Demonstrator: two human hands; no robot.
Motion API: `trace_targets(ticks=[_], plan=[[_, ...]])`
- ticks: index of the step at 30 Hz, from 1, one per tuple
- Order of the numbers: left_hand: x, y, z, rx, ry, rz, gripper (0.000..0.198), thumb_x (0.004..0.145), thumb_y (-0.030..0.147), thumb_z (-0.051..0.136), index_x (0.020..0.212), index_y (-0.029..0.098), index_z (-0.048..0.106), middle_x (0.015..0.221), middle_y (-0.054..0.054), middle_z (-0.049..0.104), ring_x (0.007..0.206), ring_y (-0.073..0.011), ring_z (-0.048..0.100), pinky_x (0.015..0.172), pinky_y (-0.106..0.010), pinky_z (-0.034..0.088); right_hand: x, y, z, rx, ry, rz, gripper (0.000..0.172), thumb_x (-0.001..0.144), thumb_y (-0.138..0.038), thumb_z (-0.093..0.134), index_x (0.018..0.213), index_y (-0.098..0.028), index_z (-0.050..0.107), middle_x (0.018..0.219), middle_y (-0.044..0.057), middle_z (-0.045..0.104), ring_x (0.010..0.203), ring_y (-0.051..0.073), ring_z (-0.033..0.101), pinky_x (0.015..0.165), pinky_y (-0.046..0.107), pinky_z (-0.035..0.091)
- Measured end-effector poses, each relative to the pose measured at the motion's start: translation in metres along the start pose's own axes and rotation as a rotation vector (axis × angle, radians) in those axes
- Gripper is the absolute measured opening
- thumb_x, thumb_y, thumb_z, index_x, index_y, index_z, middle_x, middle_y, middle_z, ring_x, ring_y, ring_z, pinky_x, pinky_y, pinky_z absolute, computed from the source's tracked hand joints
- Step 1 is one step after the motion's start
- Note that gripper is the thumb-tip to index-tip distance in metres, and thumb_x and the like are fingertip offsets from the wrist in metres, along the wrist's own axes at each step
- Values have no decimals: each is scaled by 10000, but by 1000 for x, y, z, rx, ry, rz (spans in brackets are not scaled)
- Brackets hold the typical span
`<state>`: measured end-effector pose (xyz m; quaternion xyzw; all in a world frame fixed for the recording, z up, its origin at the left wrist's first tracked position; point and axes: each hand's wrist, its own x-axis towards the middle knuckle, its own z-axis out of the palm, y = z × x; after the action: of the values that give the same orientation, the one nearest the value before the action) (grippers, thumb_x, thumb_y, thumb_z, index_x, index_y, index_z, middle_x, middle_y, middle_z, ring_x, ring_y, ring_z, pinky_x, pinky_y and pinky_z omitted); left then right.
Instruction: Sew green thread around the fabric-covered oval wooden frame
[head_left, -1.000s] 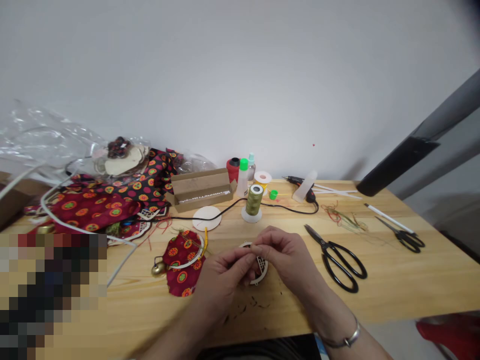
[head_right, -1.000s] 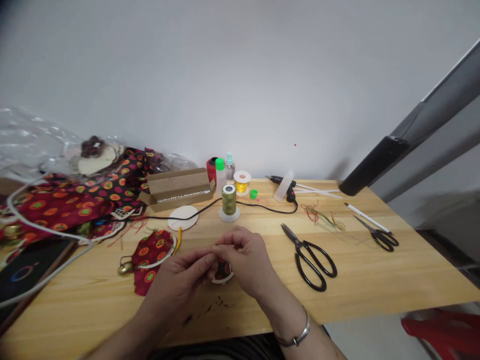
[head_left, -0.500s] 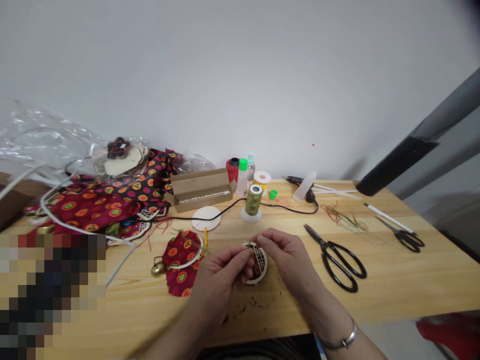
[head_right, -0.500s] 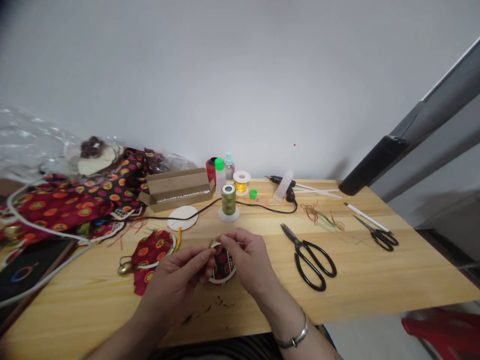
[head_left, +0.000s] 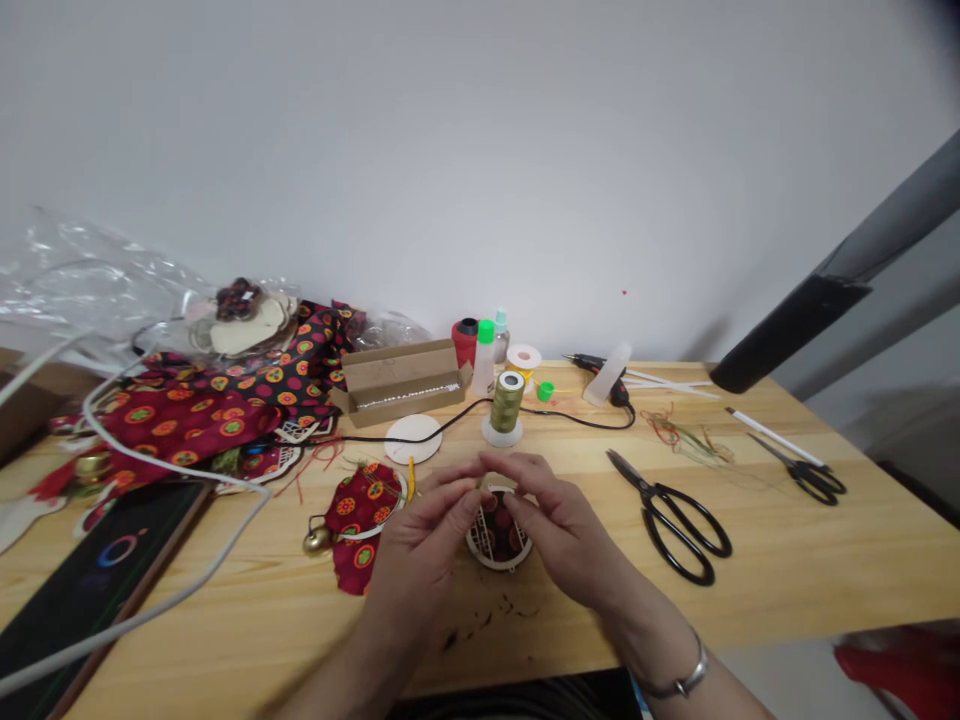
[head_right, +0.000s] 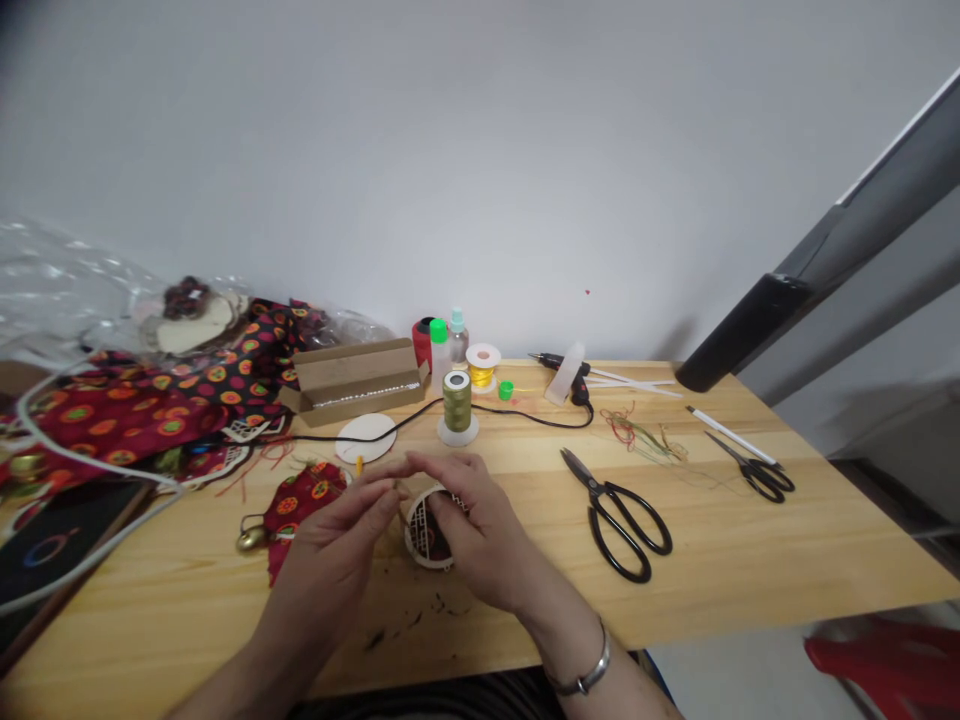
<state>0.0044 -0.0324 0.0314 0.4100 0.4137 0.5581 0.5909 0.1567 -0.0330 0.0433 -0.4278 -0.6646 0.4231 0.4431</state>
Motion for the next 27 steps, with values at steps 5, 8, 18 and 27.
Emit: trace_targets(ticks=[5,8,18,27], plan=[[4,7,-3,49,5,105,112,803,232,658,749,240,756,1199,-9,587,1140,-166,508,905,-212,438,7,-1,1,-142,12,-88,510,815,-35,489,1264,-273,534,1211,49,582,1162,183,463,1033,419,369],[6,9,-4,25,20,125,92,794,226,667,789,248,756,1183,-11,602,1145,-171,505,934,-232,427,10,-6,2,-184,-33,-132,614,762,5,483,1312,-268,475,1242,54,562,1157,191,461,1011,419,390],[3,10,-6,0,62,130,95,765,267,692,793,234,776,1274,-27,558,1140,-187,515,945,-233,429,14,-21,15,-307,1,-270,323,762,-107,628,1070,-205,626,1158,46,611,1101,200,459,1037,408,321],[-3,13,-9,-3,61,117,87,781,239,680,804,215,761,1181,-46,634,1140,-198,533,956,-251,424,21,-14,10,-595,-27,-219,422,772,-45,536,1151,-217,607,1037,85,571,991,220,490,880,374,424]])
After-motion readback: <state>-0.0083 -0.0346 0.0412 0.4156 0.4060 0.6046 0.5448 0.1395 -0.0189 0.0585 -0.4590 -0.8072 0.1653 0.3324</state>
